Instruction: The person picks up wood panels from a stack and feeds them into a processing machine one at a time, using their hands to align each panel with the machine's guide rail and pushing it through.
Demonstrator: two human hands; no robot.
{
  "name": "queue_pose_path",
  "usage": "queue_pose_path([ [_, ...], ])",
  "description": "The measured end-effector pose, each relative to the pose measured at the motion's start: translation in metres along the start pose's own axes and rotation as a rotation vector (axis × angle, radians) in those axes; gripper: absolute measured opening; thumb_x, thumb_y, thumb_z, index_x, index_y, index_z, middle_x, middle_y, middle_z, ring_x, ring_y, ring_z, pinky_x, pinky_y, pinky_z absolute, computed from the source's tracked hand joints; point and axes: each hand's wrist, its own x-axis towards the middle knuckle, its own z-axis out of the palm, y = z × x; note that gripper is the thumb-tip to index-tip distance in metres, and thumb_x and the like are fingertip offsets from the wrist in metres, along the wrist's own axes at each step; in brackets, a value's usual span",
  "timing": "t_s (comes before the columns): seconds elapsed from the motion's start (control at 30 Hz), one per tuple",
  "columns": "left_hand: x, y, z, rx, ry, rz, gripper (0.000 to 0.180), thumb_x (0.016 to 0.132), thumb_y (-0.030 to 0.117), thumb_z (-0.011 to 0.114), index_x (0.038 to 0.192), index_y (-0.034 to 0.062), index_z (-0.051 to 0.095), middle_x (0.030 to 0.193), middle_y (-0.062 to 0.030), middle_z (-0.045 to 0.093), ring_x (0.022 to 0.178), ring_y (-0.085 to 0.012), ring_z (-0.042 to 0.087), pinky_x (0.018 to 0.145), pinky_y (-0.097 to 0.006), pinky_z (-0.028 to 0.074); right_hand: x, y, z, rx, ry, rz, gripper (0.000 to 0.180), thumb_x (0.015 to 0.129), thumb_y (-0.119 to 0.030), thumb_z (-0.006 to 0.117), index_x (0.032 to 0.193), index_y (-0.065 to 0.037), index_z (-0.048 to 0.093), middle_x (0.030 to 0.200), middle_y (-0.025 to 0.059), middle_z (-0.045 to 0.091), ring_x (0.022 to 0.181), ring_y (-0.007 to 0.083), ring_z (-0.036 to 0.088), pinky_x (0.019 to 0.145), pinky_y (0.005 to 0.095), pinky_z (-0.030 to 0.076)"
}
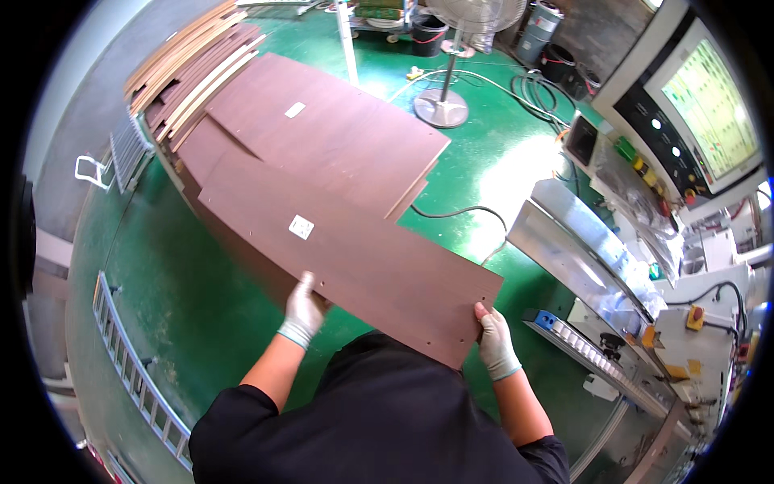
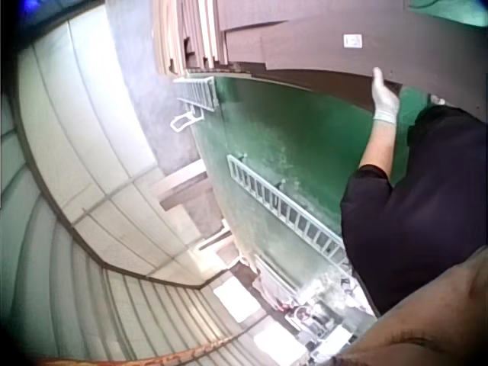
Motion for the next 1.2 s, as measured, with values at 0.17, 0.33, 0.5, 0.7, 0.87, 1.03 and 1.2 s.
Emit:
queue_pose_path([
  [0.17, 0.063, 0.059, -0.03, -0.302, 0.195, 0.218, 0.052, 0.104, 0.046, 0.047, 0.136, 0.0072, 0.056, 0.138, -0.01, 0.059, 0.125, -0.0301, 0.056, 0.108, -0.047, 0.044, -0.027, -0.02, -0.02, -0.019, 0.253, -0.123, 0.037, 0.101, -0.021, 0.063, 0.13, 0.001, 0.057, 0.117, 0.007, 0.068, 0.103, 0.0152, 0.064, 0.093, 0.0325, 0.052],
  [0.33, 0.075, 0.053, -0.025, -0.315, 0.238, 0.295, 0.059, 0.107, 0.048, 0.03, 0.143, 0.0061, 0.05, 0.144, -0.0125, 0.053, 0.131, -0.0332, 0.051, 0.112, -0.049, 0.04, -0.043, -0.005, -0.032, -0.278, 0.324, -0.456, 0.052, 0.095, -0.036, 0.074, 0.125, 0.004, 0.06, 0.116, 0.0068, 0.068, 0.104, 0.0136, 0.062, 0.094, 0.0312, 0.049],
  [0.5, 0.025, 0.043, 0.059, -0.342, 0.239, 0.169, 0.066, 0.103, 0.06, 0.036, 0.147, 0.0126, 0.048, 0.148, -0.0087, 0.051, 0.136, -0.032, 0.046, 0.114, -0.05, 0.038, -0.06, 0.018, -0.076, -0.283, 0.527, -0.556, 0.055, 0.091, -0.041, 0.077, 0.121, 0.004, 0.062, 0.112, 0.0057, 0.069, 0.102, 0.013, 0.062, 0.092, 0.0298, 0.049],
  [0.7, 0.07, 0.032, 0.077, -0.171, -0.076, 0.083, 0.072, 0.1, 0.065, 0.044, 0.147, 0.01, 0.048, 0.147, -0.0085, 0.052, 0.134, -0.0305, 0.049, 0.114, -0.048, 0.039, -0.092, 0.033, -0.083, -0.157, 0.668, -0.379, 0.043, 0.1, -0.03, 0.065, 0.126, 0.003, 0.059, 0.118, 0.0081, 0.067, 0.105, 0.0156, 0.061, 0.095, 0.0318, 0.047],
  [0.87, 0.106, 0.0, 0.119, -0.111, -0.191, -0.05, 0.068, 0.099, 0.063, 0.049, 0.139, 0.0083, 0.054, 0.14, -0.0082, 0.058, 0.128, -0.0292, 0.054, 0.109, -0.047, 0.045, -0.112, 0.025, -0.114, -0.12, 0.777, -0.396, 0.047, 0.098, -0.032, 0.067, 0.127, 0.004, 0.058, 0.116, 0.0089, 0.066, 0.102, 0.016, 0.061, 0.093, 0.0315, 0.048],
  [1.03, 0.095, -0.047, 0.185, -0.028, -0.216, -0.146, 0.057, 0.102, 0.052, 0.053, 0.137, 0.0068, 0.054, 0.133, -0.0079, 0.061, 0.122, -0.0267, 0.059, 0.102, -0.043, 0.051, -0.135, 0.019, -0.163, -0.077, 0.891, -0.366, 0.033, 0.1, -0.026, 0.064, 0.117, 0.002, 0.066, 0.105, 0.0046, 0.069, 0.093, 0.0106, 0.059, 0.086, 0.028, 0.048],
  [1.2, 0.097, -0.097, 0.214, 0.05, -0.248, -0.194, 0.049, 0.104, 0.044, 0.053, 0.138, 0.0084, 0.054, 0.135, -0.0075, 0.061, 0.122, -0.0256, 0.059, 0.1, -0.043, 0.051, -0.144, 0.003, -0.222, -0.034, 0.922, -0.316, 0.034, 0.099, -0.028, 0.062, 0.115, 0.001, 0.067, 0.104, 0.0031, 0.069, 0.092, 0.0106, 0.059, 0.085, 0.0289, 0.048],
])
